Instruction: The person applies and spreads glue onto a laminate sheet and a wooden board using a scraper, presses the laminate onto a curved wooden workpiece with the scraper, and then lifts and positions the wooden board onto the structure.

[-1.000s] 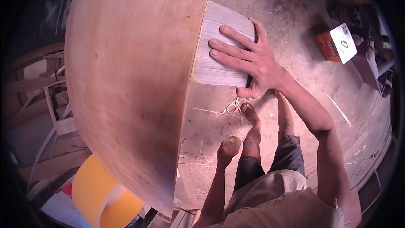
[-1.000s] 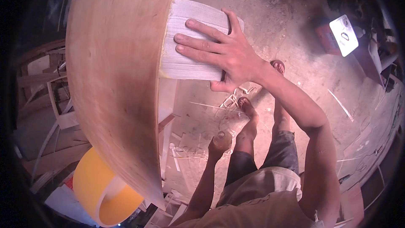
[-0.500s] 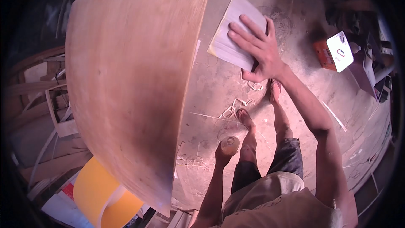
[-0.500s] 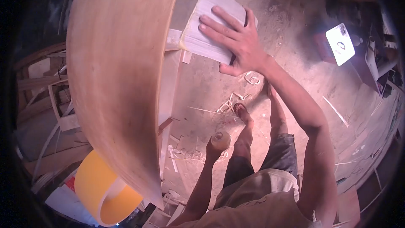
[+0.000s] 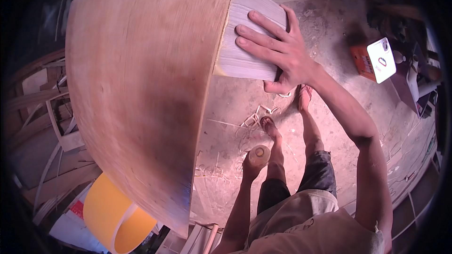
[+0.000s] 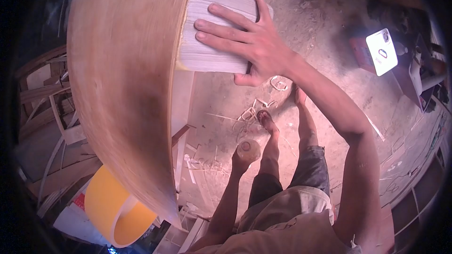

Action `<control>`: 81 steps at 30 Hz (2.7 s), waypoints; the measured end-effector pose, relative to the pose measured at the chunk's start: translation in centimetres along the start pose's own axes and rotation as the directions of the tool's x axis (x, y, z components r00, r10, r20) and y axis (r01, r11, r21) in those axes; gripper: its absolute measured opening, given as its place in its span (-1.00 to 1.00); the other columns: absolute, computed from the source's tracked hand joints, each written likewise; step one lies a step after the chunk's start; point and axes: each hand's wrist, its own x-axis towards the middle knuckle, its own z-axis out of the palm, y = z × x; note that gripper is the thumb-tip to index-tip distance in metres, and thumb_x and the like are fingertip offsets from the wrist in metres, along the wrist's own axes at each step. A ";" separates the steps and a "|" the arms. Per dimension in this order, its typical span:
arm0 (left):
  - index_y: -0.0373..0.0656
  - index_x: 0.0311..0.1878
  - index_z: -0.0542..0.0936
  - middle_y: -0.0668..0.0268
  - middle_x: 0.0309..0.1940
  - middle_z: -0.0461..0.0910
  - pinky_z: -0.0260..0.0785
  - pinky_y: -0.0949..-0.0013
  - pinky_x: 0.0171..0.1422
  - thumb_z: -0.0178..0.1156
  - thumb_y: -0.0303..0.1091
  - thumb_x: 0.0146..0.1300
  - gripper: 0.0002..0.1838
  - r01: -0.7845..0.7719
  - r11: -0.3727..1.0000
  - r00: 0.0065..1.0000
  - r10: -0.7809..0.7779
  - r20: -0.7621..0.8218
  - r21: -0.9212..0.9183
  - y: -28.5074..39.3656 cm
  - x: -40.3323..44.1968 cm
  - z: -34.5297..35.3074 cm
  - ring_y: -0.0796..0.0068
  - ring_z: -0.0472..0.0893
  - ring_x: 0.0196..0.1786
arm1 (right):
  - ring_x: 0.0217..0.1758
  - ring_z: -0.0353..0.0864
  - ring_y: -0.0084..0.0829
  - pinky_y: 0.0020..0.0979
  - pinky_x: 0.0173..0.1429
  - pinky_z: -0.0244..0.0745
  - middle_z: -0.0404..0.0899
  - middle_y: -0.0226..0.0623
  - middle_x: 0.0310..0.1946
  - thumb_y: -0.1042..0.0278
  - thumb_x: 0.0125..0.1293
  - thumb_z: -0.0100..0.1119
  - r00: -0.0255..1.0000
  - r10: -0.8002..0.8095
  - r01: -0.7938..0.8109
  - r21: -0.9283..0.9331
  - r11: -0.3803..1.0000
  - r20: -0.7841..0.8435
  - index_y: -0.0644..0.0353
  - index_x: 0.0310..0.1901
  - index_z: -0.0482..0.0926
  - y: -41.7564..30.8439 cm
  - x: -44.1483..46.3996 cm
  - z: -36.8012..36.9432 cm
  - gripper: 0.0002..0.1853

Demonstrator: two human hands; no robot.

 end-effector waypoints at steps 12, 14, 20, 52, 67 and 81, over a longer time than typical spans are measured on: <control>-0.17 0.11 0.48 0.14 -0.02 0.62 0.49 0.22 0.11 0.60 -0.26 -0.23 -0.24 0.043 0.990 0.999 -0.044 0.002 0.133 0.9 1.0 -0.7 0.25 0.62 0.04 | 0.46 0.25 -0.34 0.31 0.21 -0.06 0.33 -0.62 0.37 -0.44 0.26 -0.40 0.990 0.011 -0.005 -0.043 0.999 0.143 -0.16 0.32 0.40 0.3 -0.1 -0.7 -0.23; -0.17 0.11 0.48 0.14 -0.02 0.63 0.49 0.22 0.11 0.59 -0.25 -0.23 -0.24 0.041 0.990 0.999 -0.042 0.001 0.137 1.1 0.9 -0.8 0.24 0.62 0.05 | 0.46 0.24 -0.34 0.31 0.21 -0.06 0.31 -0.62 0.38 -0.45 0.25 -0.41 0.987 0.048 -0.041 -0.050 0.998 0.156 -0.16 0.34 0.37 0.8 -0.7 -0.5 -0.22; -0.16 0.05 0.49 0.13 -0.08 0.64 0.50 0.21 0.05 0.57 -0.31 -0.18 -0.34 0.025 0.993 0.999 -0.022 -0.030 0.115 4.7 1.4 -0.3 0.21 0.65 0.00 | 0.46 0.24 -0.29 0.21 0.23 -0.09 0.33 -0.50 0.38 -0.45 0.24 -0.35 0.989 0.056 -0.064 -0.054 0.996 -0.138 -0.07 0.34 0.38 6.4 0.5 -2.4 -0.19; -0.13 0.09 0.49 0.16 -0.09 0.64 0.49 0.21 0.06 0.56 -0.25 -0.22 -0.28 0.046 0.999 0.999 -0.046 -0.022 -0.011 10.1 5.1 3.4 0.22 0.63 0.00 | 0.45 0.24 -0.15 0.25 0.31 -0.13 0.35 -0.30 0.36 -0.46 0.20 -0.25 0.996 0.071 -0.077 -0.099 0.992 -0.057 0.07 0.32 0.39 13.5 2.7 -6.5 -0.14; -0.17 0.14 0.47 0.14 -0.03 0.62 0.46 0.25 0.13 0.58 -0.34 -0.23 -0.23 -0.038 0.999 0.999 0.039 0.016 -0.033 10.9 6.7 5.4 0.27 0.61 0.05 | 0.49 0.18 -0.14 0.14 0.34 -0.12 0.30 -0.26 0.39 -0.35 0.09 -0.11 0.998 -0.042 0.040 -0.039 0.998 -0.048 0.13 0.35 0.35 18.2 5.8 -5.2 -0.11; -0.20 0.19 0.45 0.13 0.04 0.59 0.45 0.26 0.16 0.57 -0.36 -0.20 -0.21 0.034 0.999 0.999 -0.035 0.025 0.020 13.7 7.0 3.9 0.29 0.59 0.09 | 0.49 0.20 -0.19 0.17 0.33 -0.12 0.32 -0.31 0.38 -0.36 0.11 -0.15 0.999 -0.037 0.036 -0.027 0.999 -0.040 0.08 0.35 0.36 17.7 5.9 -5.7 -0.14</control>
